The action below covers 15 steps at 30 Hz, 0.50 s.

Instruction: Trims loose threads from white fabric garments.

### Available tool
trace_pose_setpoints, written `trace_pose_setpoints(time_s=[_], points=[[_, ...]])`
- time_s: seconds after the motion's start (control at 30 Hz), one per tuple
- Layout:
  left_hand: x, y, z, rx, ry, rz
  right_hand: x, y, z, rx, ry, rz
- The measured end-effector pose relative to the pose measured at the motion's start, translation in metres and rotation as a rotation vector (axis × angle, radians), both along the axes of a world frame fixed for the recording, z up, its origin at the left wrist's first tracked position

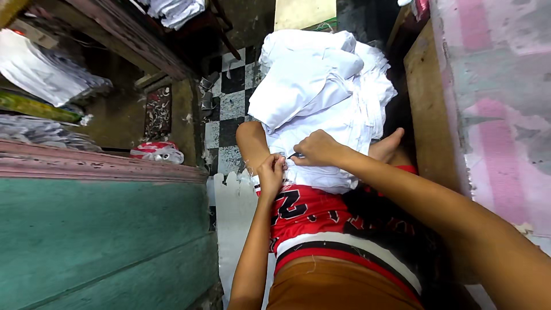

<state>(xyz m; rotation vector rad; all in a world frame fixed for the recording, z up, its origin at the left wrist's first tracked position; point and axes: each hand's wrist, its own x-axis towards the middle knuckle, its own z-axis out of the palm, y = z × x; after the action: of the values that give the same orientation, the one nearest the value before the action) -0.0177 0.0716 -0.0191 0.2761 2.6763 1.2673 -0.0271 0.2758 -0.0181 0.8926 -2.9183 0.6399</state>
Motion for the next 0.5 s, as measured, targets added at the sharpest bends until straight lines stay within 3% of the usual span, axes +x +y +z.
trace_pose_setpoints(time_s=[0.5], points=[[0.0021, -0.0008, 0.0011, 0.055, -0.060, 0.050, 0.0003, -0.0043, 0.0118, 0.103, -0.058, -0.011]])
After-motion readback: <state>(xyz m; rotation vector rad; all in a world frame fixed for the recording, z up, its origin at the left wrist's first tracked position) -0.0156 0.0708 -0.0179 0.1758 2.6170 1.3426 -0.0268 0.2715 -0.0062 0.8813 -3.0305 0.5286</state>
